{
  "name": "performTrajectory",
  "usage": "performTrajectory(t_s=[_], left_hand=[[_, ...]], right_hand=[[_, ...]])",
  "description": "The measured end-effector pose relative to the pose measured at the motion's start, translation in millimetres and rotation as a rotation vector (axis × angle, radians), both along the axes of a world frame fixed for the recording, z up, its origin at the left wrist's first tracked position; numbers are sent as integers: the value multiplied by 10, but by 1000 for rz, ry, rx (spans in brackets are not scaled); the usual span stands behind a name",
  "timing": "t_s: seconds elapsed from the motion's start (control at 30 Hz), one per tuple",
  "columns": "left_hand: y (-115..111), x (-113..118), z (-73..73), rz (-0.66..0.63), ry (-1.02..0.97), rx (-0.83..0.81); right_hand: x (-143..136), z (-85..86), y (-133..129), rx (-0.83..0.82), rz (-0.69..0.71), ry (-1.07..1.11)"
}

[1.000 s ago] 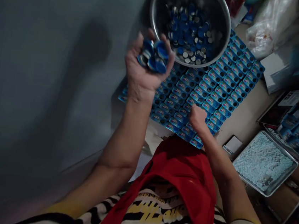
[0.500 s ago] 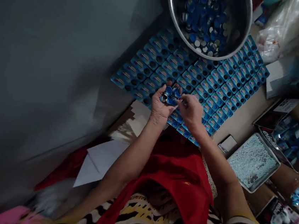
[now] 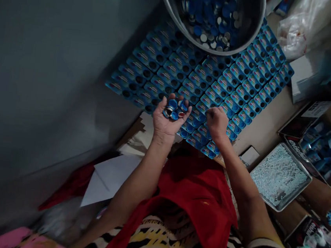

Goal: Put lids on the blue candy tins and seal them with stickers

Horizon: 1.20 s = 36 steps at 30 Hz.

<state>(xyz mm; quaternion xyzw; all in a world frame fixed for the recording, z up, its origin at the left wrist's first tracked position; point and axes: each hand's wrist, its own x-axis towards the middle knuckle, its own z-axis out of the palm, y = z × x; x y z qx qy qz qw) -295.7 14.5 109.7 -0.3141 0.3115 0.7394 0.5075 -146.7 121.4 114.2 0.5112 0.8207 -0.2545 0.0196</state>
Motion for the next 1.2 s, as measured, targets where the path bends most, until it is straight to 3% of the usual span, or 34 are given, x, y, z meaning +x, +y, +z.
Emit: performTrajectory(t_s=[0.13, 0.33, 0.43, 0.57, 0.7, 0.77, 0.83, 1.0, 1.2], left_hand=[[100, 29, 2, -90, -44, 38], [131, 80, -70, -146, -93, 83], [124, 97, -85, -137, -100, 74], [152, 119, -84, -185, -140, 69], [199, 178, -84, -278, -193, -14], [195, 216, -89, -327, -216, -24], [172, 247, -97, -355, -238, -10], [162, 240, -95, -356, -270, 47], [317, 125, -96, -359, -180, 36]], right_hand=[[-121, -79, 295, 26, 48, -246], [-190, -67, 511, -45, 79, -323], [-157, 62, 434, -40, 104, -235], [-119, 212, 207, 24, 216, 73], [-73, 165, 159, 13, 425, 131], [-6, 98, 190, -20, 438, 159], [86, 48, 226, -71, 332, 236], [219, 40, 353, -125, -211, 328], [23, 65, 432, -286, -273, 383]])
